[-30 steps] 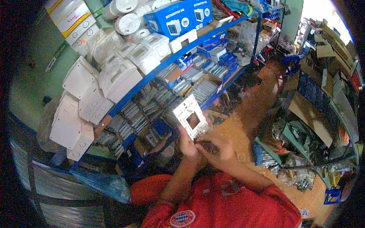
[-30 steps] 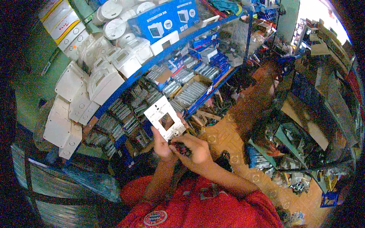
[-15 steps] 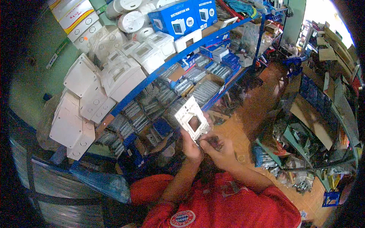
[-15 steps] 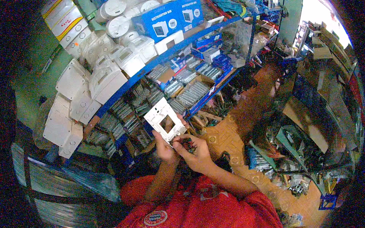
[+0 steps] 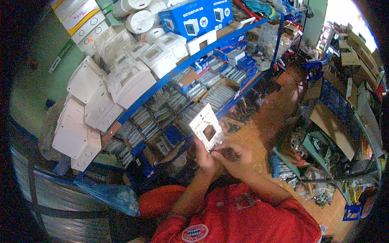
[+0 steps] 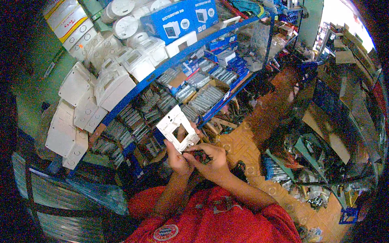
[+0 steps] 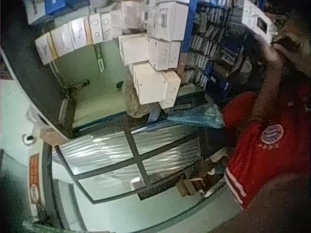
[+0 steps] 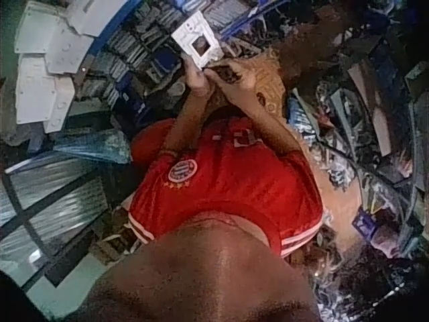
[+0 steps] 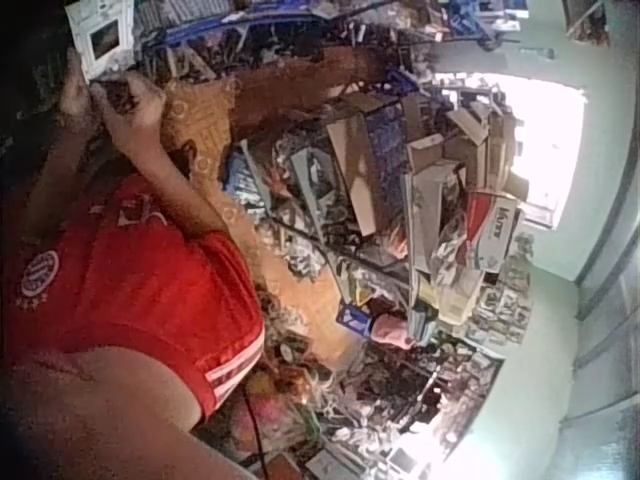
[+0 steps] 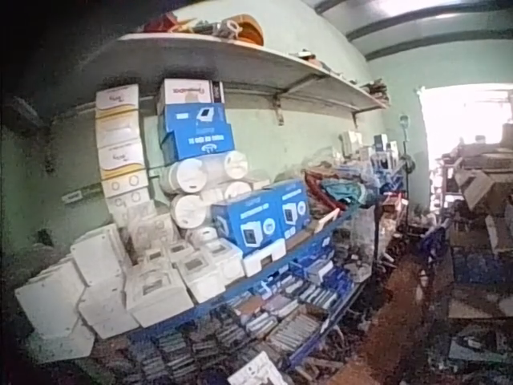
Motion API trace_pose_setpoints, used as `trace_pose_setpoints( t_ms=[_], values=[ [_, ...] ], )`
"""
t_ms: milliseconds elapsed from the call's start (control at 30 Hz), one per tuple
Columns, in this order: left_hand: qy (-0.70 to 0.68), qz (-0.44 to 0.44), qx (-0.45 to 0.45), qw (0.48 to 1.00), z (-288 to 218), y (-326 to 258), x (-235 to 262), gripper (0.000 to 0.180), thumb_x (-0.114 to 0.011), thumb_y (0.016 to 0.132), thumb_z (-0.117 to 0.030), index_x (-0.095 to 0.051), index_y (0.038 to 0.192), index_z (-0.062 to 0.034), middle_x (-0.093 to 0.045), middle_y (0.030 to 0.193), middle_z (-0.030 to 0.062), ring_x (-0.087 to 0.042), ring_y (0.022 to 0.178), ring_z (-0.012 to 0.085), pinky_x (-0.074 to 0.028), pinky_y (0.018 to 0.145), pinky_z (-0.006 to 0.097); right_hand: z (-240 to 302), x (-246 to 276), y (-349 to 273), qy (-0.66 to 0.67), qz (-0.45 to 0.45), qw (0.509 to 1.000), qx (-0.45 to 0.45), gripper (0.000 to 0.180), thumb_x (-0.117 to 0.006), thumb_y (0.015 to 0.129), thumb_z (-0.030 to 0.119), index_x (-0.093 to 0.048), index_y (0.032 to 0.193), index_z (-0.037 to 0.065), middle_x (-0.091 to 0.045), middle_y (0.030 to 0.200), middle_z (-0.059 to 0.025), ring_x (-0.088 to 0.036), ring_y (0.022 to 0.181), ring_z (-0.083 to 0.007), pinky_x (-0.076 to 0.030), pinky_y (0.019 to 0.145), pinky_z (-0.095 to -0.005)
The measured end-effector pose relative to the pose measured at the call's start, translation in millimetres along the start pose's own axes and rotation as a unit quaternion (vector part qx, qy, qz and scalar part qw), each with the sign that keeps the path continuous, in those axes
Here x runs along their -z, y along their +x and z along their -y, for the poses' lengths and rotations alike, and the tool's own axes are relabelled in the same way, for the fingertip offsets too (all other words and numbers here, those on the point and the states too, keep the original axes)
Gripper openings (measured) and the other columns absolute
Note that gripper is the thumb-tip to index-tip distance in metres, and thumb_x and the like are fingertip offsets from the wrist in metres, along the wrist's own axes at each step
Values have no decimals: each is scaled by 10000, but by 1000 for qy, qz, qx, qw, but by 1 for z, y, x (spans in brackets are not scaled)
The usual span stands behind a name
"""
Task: The recorder is assembling a light switch faceplate and then opening a boxed electrical distribution unit to inspect it.
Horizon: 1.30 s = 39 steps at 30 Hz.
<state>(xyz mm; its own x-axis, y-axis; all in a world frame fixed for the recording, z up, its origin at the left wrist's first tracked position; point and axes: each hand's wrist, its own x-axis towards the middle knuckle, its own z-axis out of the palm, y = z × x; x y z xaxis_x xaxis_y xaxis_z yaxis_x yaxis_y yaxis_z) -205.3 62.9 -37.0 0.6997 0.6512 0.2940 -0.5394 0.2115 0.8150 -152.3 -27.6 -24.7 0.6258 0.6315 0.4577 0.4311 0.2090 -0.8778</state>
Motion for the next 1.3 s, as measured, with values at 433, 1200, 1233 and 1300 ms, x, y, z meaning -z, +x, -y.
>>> trace_pose_setpoints(
  t_ms=[433,1200,1233,1300],
  values=[
    [78,13,-38,996,6,5,-2,843,-168,878,-666,-393,1269,48,-517,1182,156,-521,1059,243,-406,932,375,-7,2,3,165,28,956,-239,172,-755,692,99,-654,802,13,-658,734,-30,-567,659,-64,-469,612,-236],
    [-215,6,32,976,-3,12,-1,689,-154,943,-536,-291,1343,8,-510,1189,189,-554,980,297,-452,870,428,-12,1,-8,282,-53,932,-221,62,-679,781,56,-637,805,18,-643,771,-23,-575,715,-71,-466,672,-232],
    [-218,-15,44,975,-6,13,-3,676,-163,945,-529,-274,1349,1,-516,1173,190,-558,960,299,-457,859,431,-10,2,-7,282,-52,932,-222,62,-679,781,56,-637,805,18,-643,771,-23,-575,715,-71,-466,672,-232],
    [-212,-18,45,976,-8,12,-5,644,-174,952,-509,-272,1354,-15,-528,1142,196,-563,931,299,-468,831,426,-2,5,-4,317,-70,915,-239,67,-672,787,47,-632,829,12,-644,778,-22,-580,749,-75,-468,697,-239]
  ],
)
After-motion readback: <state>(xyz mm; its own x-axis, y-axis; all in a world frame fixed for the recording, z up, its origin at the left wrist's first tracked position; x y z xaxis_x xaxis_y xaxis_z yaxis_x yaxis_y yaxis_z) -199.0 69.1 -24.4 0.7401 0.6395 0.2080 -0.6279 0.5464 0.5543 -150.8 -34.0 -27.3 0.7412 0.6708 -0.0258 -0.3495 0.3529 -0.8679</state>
